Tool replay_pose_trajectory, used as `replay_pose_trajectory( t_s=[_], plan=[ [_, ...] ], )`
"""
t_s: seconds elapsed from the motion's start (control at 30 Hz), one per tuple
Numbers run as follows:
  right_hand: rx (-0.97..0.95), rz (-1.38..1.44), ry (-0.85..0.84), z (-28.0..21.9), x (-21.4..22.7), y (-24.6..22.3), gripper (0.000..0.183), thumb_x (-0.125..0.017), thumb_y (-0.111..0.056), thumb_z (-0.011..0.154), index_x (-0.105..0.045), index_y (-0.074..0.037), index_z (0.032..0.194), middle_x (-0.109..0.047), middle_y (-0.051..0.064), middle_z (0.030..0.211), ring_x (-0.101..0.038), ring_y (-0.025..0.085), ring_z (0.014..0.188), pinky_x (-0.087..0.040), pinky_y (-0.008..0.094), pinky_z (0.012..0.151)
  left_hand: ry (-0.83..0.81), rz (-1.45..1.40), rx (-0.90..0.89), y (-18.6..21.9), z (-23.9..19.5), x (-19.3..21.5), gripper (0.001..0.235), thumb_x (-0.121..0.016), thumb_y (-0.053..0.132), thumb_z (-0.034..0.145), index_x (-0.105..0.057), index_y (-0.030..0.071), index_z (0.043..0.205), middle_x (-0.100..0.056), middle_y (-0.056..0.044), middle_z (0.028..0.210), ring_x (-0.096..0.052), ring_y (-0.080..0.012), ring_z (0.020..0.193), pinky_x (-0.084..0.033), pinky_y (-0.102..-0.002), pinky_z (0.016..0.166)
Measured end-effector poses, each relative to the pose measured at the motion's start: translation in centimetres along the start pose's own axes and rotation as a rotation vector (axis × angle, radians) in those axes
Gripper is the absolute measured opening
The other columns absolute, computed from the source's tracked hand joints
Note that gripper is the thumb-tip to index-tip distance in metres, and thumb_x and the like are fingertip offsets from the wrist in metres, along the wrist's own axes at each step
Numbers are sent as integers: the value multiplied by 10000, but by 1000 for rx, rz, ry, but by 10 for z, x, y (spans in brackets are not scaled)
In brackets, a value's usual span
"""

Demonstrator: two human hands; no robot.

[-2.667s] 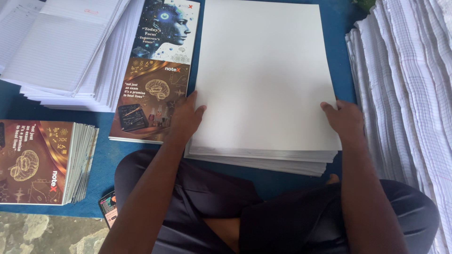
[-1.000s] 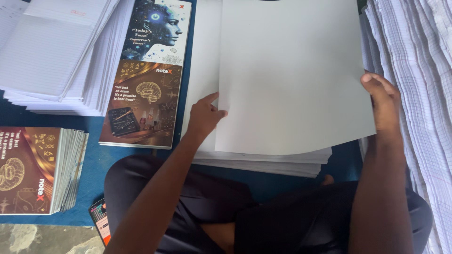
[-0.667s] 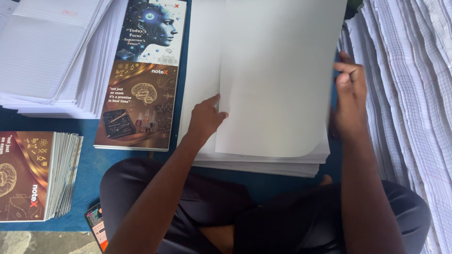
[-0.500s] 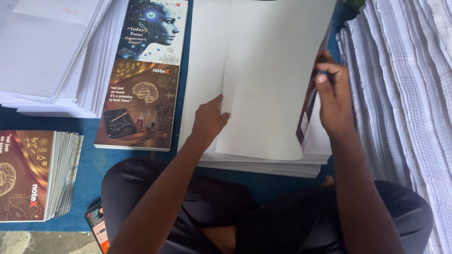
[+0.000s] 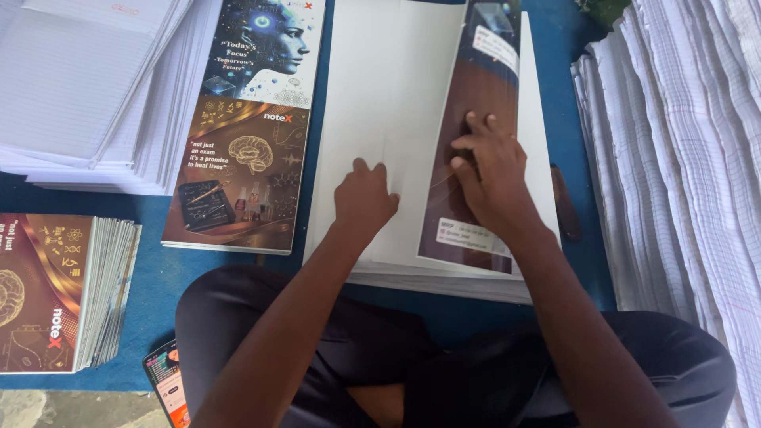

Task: The person sits on the floor and stacks notebooks by hand. They align the edges, flip the stack, and place it on a larger white sheet, then repeat the process with another stack.

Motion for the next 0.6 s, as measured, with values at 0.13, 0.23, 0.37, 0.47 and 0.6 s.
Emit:
replay_pose_trajectory(
  t_s=[0.13, 0.23, 0.37, 0.47, 0.6],
  plan=[
    [23, -156, -105, 1, -19, -6, 228, -553, -246, 1041, -655, -121, 1202, -461, 169, 1575, -283, 397, 1524, -145, 635, 1198, 192, -205, -229, 3, 12, -14, 475, -687, -7, 748, -680, 42, 1221, -570, -199, 1200, -595, -397, 1114, -571, -457, 874],
    [106, -240, -111, -2, -30, -9, 238, -548, -244, 1044, -658, -132, 1223, -479, 148, 1566, -318, 386, 1511, -179, 634, 1193, 275, -347, -320, 2, 25, -21, 529, -651, -38, 704, -699, 45, 1224, -591, -206, 1183, -575, -409, 1091, -546, -474, 893],
    [167, -363, -127, -3, -48, -11, 247, -552, -237, 1017, -665, -151, 1218, -505, 132, 1539, -366, 368, 1477, -210, 632, 1171, 157, -628, -190, -10, 41, -20, 291, -567, 114, 881, -744, 28, 1095, -679, -210, 919, -681, -357, 851, -554, -441, 799],
    [181, -450, -159, 1, -60, -11, 252, -555, -241, 999, -671, -167, 1209, -510, 122, 1530, -377, 360, 1467, -224, 632, 1168, 31, -710, -33, -13, 46, -20, 409, -539, 308, 1044, -718, -36, 913, -668, -217, 735, -674, -356, 710, -532, -450, 737],
    [157, -526, -206, 8, -69, -9, 225, -555, -244, 1007, -684, -184, 1182, -503, 79, 1554, -381, 324, 1482, -244, 616, 1188, 147, -677, -25, -7, 49, -14, 352, -650, 355, 917, -741, 22, 851, -731, -193, 763, -723, -346, 735, -554, -439, 722]
  ],
)
Point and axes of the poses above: each hand's wrist, its own z-axis towards the middle knuckle, its own x-axis out of the back of the hand, y = z × x, the point moved 6 cm from there along z, towards the middle knuckle
